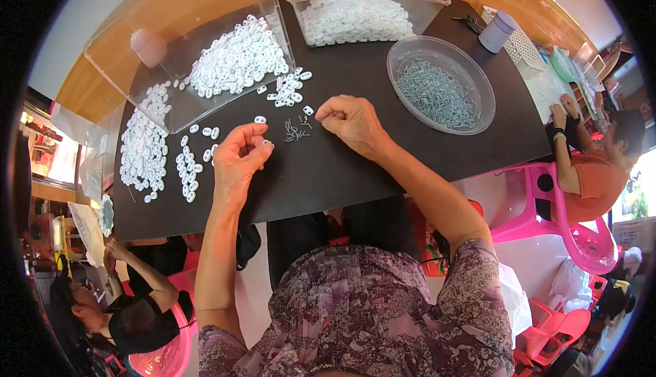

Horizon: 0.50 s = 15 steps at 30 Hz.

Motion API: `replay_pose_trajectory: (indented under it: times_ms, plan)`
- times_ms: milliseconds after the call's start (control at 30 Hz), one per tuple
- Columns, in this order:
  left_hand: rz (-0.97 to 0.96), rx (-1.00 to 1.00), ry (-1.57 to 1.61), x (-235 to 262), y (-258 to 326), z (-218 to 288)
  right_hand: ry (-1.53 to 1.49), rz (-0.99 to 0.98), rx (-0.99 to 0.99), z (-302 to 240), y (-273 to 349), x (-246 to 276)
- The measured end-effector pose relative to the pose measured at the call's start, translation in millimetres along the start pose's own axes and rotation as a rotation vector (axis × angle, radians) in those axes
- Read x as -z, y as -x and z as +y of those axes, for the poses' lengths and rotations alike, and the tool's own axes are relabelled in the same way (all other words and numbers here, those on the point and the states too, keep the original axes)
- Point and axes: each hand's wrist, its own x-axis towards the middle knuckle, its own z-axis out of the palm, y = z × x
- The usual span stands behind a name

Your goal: Assembling small plastic components by inserting metal pins into pre-drilled holes.

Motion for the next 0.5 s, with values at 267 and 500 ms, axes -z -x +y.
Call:
replay_pose_trajectory:
  times_ms: [267,500]
  plan:
    - [-0.043,0.055,0.255,0,28,-4,-0.246,-0.146,-0.177,-47,19,-13]
    - [-0.010,0.037,0.377,-5,47,-9,-0.304,-0.208,-0.250,-74,35,-45]
